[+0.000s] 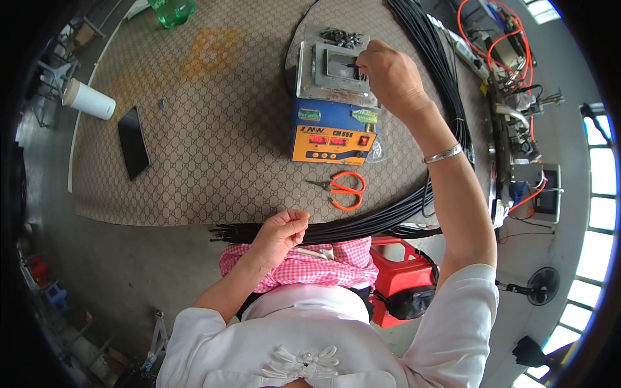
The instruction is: Processing electrical cables by stripping insulation and adding small red connectors at a manual assembly station.
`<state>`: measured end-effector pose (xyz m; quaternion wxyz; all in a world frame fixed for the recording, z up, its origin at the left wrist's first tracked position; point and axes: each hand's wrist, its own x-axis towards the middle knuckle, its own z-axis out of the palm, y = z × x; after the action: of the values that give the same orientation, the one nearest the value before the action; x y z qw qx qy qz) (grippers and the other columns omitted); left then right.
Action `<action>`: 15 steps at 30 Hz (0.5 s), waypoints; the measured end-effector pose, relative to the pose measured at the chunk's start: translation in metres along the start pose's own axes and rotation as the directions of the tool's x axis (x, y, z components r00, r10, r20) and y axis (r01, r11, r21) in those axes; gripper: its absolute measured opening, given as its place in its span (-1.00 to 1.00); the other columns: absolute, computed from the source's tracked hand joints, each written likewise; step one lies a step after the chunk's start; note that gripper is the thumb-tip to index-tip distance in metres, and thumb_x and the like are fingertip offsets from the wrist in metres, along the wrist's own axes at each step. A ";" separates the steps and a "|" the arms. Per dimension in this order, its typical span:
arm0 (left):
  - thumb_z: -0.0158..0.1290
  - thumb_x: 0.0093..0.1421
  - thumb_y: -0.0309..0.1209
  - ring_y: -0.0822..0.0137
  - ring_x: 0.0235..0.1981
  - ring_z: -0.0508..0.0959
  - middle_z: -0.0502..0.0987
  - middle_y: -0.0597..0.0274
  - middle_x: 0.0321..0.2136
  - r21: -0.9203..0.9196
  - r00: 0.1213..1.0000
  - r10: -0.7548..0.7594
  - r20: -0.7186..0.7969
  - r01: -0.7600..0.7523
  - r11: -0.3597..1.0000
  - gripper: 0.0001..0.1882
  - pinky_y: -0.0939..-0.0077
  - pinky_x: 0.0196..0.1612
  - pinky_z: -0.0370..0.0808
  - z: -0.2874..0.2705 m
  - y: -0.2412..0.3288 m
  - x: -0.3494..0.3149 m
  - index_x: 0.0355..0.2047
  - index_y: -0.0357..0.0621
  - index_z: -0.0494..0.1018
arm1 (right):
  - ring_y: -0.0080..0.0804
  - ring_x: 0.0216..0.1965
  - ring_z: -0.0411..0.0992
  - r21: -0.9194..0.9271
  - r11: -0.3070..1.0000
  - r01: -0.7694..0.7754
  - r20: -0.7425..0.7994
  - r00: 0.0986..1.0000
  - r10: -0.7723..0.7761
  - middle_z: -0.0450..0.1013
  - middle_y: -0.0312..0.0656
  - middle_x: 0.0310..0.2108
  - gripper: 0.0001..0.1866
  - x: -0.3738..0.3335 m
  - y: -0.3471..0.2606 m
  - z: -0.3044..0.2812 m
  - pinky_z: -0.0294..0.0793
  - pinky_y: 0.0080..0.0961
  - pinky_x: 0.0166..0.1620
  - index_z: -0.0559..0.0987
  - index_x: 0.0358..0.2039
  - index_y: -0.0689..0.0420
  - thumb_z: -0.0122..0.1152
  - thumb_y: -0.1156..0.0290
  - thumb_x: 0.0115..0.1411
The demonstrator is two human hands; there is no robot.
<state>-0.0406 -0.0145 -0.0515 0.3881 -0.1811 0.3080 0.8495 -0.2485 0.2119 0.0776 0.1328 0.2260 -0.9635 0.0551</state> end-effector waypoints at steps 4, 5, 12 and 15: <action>0.02 0.10 -0.48 0.59 -0.55 0.31 0.37 0.37 -0.53 0.014 1.000 0.001 -0.002 -0.001 1.000 -0.89 0.75 -0.47 0.25 0.001 0.000 0.000 -0.34 -0.20 0.41 | -0.20 -0.36 0.40 0.037 0.997 -0.072 0.012 0.997 0.072 0.39 -0.18 -0.46 -0.92 -0.002 -0.001 -0.008 0.37 -0.36 -0.28 0.52 -0.48 0.18 0.07 0.48 0.02; 0.02 0.10 -0.48 0.59 -0.55 0.31 0.37 0.37 -0.53 0.016 1.000 0.001 -0.004 -0.001 1.000 -0.89 0.75 -0.47 0.25 0.002 0.001 -0.001 -0.34 -0.20 0.41 | -0.20 -0.36 0.40 0.049 0.995 -0.085 0.011 0.996 0.085 0.40 -0.18 -0.46 -0.92 -0.003 0.002 -0.007 0.37 -0.36 -0.27 0.52 -0.48 0.17 0.08 0.47 0.02; 0.03 0.10 -0.48 0.59 -0.55 0.31 0.37 0.37 -0.53 0.022 1.000 -0.001 -0.013 0.002 1.000 -0.89 0.76 -0.47 0.24 0.001 0.000 0.000 -0.34 -0.20 0.42 | -0.20 -0.33 0.40 0.066 0.983 -0.173 0.048 0.984 0.170 0.41 -0.17 -0.44 -0.91 -0.006 0.004 0.005 0.37 -0.36 -0.24 0.53 -0.47 0.16 0.09 0.44 0.02; 0.03 0.10 -0.47 0.59 -0.55 0.31 0.37 0.38 -0.54 0.020 1.000 -0.003 -0.011 0.004 1.000 -0.89 0.76 -0.48 0.24 0.001 0.000 0.000 -0.34 -0.20 0.42 | -0.21 -0.33 0.40 0.020 0.988 -0.154 0.059 0.987 0.152 0.41 -0.17 -0.43 -0.91 -0.004 0.006 0.010 0.37 -0.36 -0.24 0.53 -0.47 0.15 0.09 0.44 0.02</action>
<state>-0.0411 -0.0142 -0.0512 0.3897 -0.1824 0.3185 0.8446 -0.2501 0.2171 0.0663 0.0979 0.1544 -0.9806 0.0704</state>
